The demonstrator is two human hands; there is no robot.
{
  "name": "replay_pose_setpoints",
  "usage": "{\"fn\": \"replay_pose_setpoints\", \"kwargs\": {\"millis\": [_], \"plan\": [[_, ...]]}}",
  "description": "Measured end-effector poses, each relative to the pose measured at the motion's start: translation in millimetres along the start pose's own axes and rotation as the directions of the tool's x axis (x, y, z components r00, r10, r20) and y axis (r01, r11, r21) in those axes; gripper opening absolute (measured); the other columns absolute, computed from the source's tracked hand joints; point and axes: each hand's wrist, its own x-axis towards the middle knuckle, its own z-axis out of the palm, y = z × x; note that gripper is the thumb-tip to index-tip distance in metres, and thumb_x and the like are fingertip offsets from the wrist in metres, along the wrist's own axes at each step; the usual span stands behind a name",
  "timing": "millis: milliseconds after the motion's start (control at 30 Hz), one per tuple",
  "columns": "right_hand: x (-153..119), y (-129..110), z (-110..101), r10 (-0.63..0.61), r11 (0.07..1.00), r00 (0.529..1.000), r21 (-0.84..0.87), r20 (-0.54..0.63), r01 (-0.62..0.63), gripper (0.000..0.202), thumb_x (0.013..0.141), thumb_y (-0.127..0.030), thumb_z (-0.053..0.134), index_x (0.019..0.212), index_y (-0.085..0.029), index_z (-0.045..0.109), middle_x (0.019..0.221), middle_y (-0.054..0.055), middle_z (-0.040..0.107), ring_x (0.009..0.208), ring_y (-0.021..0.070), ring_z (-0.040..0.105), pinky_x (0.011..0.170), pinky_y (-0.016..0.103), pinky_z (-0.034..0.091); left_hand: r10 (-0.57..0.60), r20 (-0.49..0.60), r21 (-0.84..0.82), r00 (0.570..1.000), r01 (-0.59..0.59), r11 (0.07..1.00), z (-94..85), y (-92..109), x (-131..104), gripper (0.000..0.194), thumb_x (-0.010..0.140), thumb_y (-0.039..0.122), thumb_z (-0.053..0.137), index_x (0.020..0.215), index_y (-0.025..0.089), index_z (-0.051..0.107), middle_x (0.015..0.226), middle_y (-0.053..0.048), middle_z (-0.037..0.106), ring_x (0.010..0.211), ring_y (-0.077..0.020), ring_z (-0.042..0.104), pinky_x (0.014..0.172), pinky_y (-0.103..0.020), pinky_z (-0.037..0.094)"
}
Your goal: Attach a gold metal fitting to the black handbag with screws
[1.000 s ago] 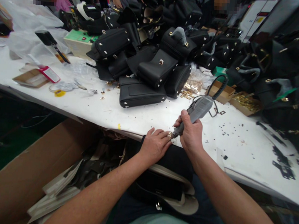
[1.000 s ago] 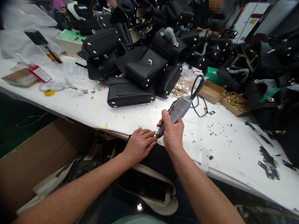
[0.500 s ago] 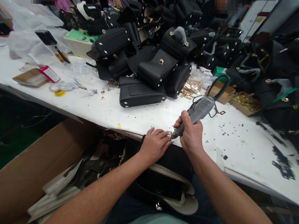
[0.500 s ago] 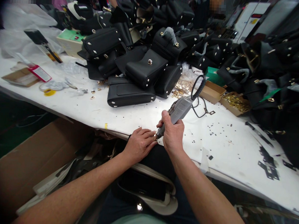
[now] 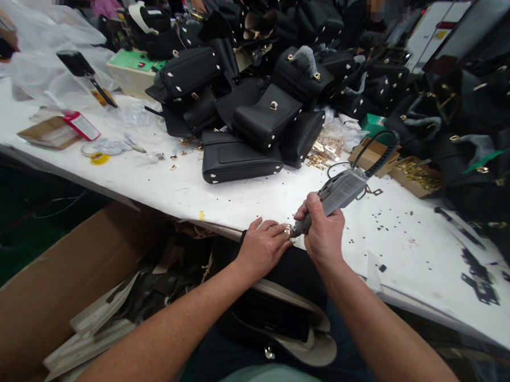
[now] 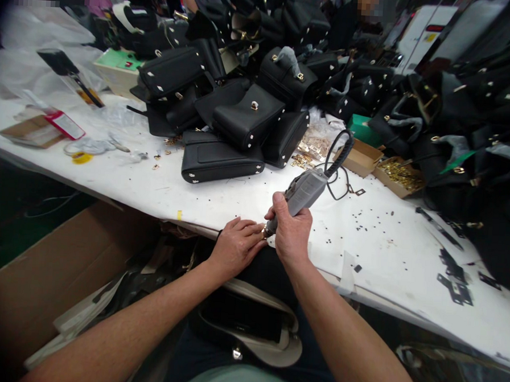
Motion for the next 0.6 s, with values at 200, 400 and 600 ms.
{"fn": "replay_pose_setpoints", "kwargs": {"millis": [200,400,600], "plan": [[-1.6,0.9,-0.3,-0.001,1.0,1.0,-0.017,0.005,0.001,0.038,0.077,-0.051,0.078,0.072,-0.017,0.064,0.054,-0.002,0.059,0.043,0.0106,0.052,0.04,0.022,0.041,-0.009,0.008,-0.005,1.0,0.009,1.0,0.3,-0.2,0.4,0.024,0.1,0.036,0.051,0.112,0.027,0.07,0.126,-0.001,0.071,0.115,-0.0228,0.061,0.105,-0.05,0.04],[6.6,-4.5,-1.5,-0.029,1.0,0.999,0.006,-0.015,0.029,0.038,0.076,-0.052,0.079,0.079,-0.017,0.064,0.054,-0.004,0.058,0.04,0.0095,0.048,0.036,0.021,0.039,-0.009,-0.006,-0.012,1.0,0.009,1.0,0.5,0.2,0.6,0.025,0.099,0.038,0.053,0.113,0.027,0.07,0.127,-0.001,0.071,0.115,-0.0224,0.061,0.106,-0.049,0.04],[21.6,-2.8,0.5,-0.049,0.999,0.999,0.007,-0.006,0.049,0.038,0.074,-0.05,0.081,0.088,-0.017,0.067,0.055,-0.004,0.06,0.038,0.0095,0.047,0.032,0.02,0.038,-0.007,-0.015,0.002,1.0,0.007,1.0,2.1,-0.3,1.0,0.023,0.099,0.038,0.053,0.108,0.027,0.071,0.125,-0.001,0.072,0.113,-0.0222,0.061,0.106,-0.05,0.04]]}}
